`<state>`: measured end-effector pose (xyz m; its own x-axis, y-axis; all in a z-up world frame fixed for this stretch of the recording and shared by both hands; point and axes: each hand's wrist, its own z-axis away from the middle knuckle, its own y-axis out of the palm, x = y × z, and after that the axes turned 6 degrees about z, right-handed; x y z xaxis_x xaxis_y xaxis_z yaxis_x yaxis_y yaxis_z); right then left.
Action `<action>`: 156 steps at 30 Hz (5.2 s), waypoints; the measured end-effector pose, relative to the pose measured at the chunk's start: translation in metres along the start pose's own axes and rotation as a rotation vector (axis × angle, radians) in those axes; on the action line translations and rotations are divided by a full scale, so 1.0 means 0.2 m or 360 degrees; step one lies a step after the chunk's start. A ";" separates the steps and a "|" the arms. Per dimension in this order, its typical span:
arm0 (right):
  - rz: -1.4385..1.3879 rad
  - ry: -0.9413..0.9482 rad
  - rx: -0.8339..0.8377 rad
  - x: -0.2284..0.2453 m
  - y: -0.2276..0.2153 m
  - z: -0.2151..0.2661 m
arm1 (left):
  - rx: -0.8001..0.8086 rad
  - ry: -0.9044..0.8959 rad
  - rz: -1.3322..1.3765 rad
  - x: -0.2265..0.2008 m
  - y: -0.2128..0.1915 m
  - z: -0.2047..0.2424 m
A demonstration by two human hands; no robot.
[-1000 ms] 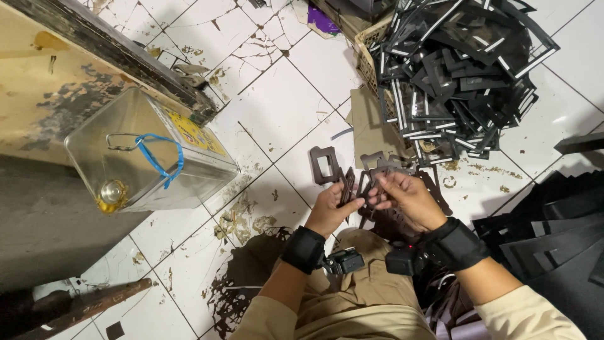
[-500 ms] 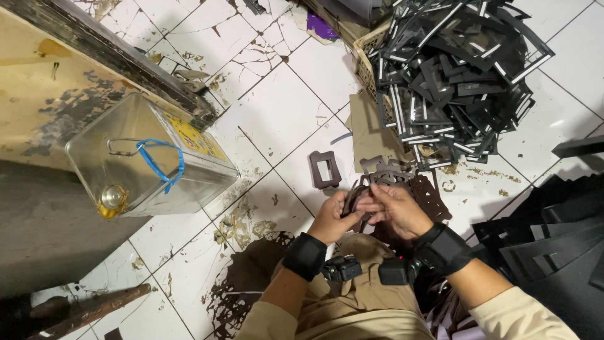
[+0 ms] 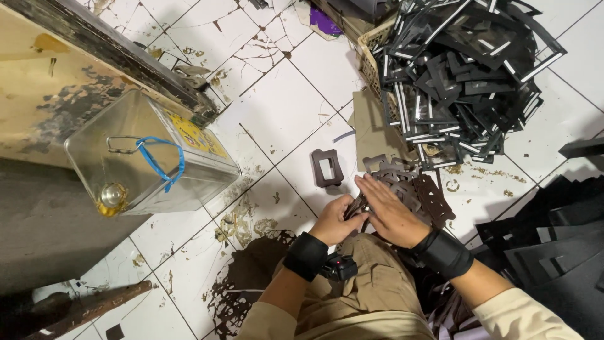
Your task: Sorting and stacking die-cut leather frames from a pile of scraps on the workshop floor
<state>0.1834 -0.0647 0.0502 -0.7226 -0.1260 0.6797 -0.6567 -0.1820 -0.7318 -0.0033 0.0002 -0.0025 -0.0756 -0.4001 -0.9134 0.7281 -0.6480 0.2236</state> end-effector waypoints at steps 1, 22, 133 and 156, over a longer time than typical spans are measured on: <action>-0.0002 0.0002 0.0003 -0.01 0.02 0.00 | -0.0001 -0.0004 0.0002 -0.06 0.01 0.02; 0.0489 -0.0134 0.0120 -0.44 0.46 -0.36 | 0.0243 -0.0045 -0.1119 -0.01 -0.40 -0.31; -0.1272 0.1731 0.0131 -1.47 0.67 0.32 | -0.0969 -0.0888 -0.0378 1.07 -0.77 -0.93; -0.0430 0.1672 0.0472 -1.42 0.64 0.19 | -0.1031 -0.1060 -0.1059 0.78 -0.60 -1.01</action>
<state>0.3138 -0.0888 -0.2344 -0.4795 0.8117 0.3335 -0.8433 -0.3211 -0.4309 0.0349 0.1470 -0.2404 -0.7834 -0.4921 -0.3797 0.6083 -0.4815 -0.6310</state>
